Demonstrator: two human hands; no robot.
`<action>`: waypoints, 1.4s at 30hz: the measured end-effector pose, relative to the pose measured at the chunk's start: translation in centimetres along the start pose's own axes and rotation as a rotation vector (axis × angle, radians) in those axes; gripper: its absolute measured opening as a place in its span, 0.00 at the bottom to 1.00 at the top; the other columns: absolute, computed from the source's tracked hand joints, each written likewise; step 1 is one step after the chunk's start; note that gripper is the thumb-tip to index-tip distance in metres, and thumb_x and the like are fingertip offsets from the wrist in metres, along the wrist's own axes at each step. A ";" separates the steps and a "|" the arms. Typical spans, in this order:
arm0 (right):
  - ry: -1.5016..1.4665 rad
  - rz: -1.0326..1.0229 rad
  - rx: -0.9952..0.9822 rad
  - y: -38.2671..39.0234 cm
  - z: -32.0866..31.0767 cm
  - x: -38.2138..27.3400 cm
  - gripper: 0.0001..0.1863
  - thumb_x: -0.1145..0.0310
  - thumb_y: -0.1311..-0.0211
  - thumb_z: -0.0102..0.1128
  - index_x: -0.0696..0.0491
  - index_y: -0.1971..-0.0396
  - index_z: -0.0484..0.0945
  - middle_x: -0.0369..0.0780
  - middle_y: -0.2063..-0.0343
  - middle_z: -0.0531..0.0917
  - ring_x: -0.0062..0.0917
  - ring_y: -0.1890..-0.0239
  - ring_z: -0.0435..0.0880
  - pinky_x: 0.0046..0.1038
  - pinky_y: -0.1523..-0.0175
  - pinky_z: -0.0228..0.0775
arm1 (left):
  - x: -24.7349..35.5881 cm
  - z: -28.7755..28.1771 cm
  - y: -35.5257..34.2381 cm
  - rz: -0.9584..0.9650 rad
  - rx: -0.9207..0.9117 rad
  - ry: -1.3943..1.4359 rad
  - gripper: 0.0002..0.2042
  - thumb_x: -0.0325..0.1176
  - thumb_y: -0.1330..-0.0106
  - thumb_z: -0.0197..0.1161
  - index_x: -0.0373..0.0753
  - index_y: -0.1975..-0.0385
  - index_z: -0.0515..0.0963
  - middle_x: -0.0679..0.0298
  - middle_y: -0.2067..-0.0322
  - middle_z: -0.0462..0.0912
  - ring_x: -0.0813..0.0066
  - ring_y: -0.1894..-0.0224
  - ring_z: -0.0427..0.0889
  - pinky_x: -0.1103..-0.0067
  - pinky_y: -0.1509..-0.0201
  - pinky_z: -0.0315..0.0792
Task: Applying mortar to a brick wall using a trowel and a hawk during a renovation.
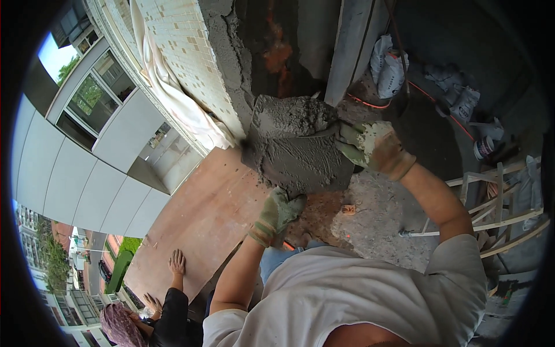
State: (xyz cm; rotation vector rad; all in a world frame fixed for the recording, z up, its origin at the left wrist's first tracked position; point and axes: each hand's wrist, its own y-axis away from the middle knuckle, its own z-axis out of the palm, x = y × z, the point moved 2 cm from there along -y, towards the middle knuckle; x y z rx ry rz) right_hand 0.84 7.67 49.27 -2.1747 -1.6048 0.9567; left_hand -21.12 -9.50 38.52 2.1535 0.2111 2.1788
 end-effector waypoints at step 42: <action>-0.338 0.396 0.593 -45.7 -11.7 -13.4 0.23 0.50 0.30 0.55 0.56 0.50 0.78 0.43 0.69 0.85 0.25 0.77 0.83 0.27 0.73 0.77 | 1.2 -18.2 -0.9 -0.164 -0.241 0.351 0.05 0.31 0.40 0.67 0.39 0.69 0.79 0.66 0.78 0.77 0.74 0.81 0.75 0.77 0.78 0.71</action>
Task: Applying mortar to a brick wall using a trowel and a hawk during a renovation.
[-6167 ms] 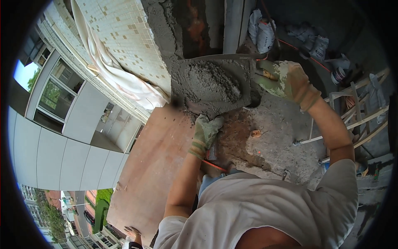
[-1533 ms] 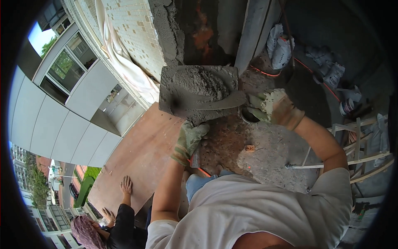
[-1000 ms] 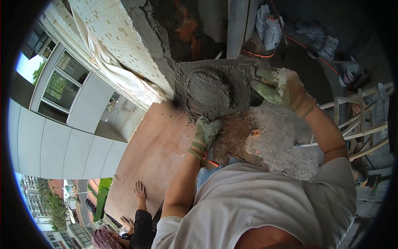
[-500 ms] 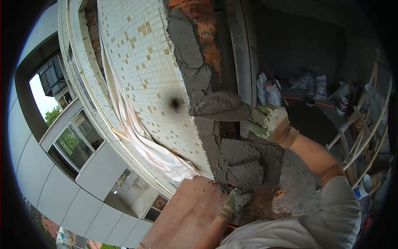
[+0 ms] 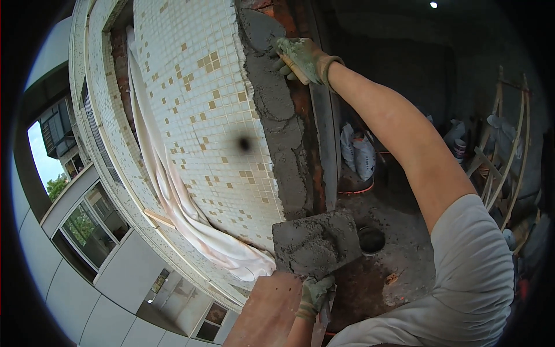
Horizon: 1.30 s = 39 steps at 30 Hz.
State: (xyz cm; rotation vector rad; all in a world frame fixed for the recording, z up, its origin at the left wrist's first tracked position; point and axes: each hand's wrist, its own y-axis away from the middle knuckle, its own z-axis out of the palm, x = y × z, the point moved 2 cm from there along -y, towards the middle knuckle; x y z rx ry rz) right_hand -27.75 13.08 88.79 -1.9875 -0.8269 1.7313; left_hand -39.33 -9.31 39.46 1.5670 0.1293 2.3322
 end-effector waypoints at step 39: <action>0.726 0.048 -0.459 41.6 -11.8 20.9 0.23 0.66 0.39 0.67 0.55 0.44 0.78 0.43 0.51 0.85 0.30 0.52 0.85 0.30 0.47 0.78 | -7.9 8.9 -4.0 0.337 0.056 -0.340 0.12 0.30 0.38 0.62 0.32 0.57 0.80 0.62 0.67 0.86 0.71 0.66 0.83 0.77 0.58 0.76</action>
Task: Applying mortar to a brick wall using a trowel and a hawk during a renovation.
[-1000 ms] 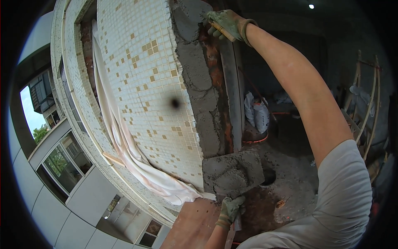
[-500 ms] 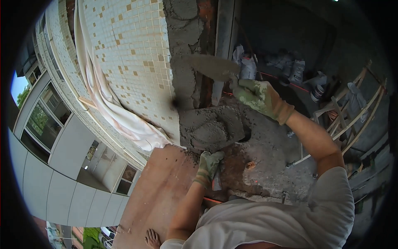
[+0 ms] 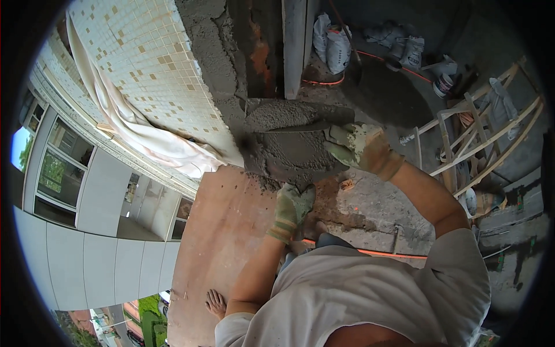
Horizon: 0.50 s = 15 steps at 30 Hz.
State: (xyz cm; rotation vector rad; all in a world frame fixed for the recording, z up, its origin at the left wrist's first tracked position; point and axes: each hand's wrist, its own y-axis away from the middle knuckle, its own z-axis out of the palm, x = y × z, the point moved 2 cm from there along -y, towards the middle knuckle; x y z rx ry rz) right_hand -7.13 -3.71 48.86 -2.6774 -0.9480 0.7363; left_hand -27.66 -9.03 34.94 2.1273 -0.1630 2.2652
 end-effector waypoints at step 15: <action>0.369 -0.193 0.119 -0.3 -0.8 -5.4 0.20 0.59 0.39 0.64 0.50 0.48 0.81 0.39 0.52 0.85 0.31 0.52 0.83 0.31 0.48 0.74 | -1.3 -4.1 2.3 0.242 -0.094 -0.176 0.12 0.29 0.39 0.62 0.33 0.57 0.80 0.59 0.64 0.86 0.75 0.64 0.83 0.75 0.55 0.76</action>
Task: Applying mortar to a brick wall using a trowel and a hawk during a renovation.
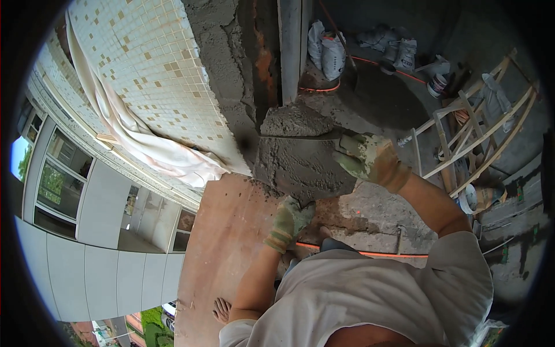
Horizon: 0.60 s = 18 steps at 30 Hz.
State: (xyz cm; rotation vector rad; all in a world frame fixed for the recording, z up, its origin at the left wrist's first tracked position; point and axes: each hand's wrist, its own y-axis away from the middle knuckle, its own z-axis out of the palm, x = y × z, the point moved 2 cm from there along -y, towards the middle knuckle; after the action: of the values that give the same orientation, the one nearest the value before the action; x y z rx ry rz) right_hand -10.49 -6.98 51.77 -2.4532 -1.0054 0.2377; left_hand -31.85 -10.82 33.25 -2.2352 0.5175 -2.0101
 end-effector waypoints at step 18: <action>0.261 -0.438 0.400 -7.0 -5.2 6.8 0.15 0.64 0.56 0.65 0.46 0.64 0.85 0.36 0.61 0.85 0.28 0.68 0.84 0.33 0.67 0.77 | 3.4 -3.1 -5.7 0.014 -0.005 -0.268 0.11 0.27 0.36 0.64 0.36 0.55 0.81 0.63 0.63 0.89 0.77 0.60 0.85 0.76 0.56 0.77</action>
State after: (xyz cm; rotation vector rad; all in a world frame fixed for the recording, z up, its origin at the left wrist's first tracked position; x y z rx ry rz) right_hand -8.17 0.21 59.84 -1.8018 -1.2095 -0.0288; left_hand -33.51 -6.02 38.50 -2.4423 0.5071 -1.6662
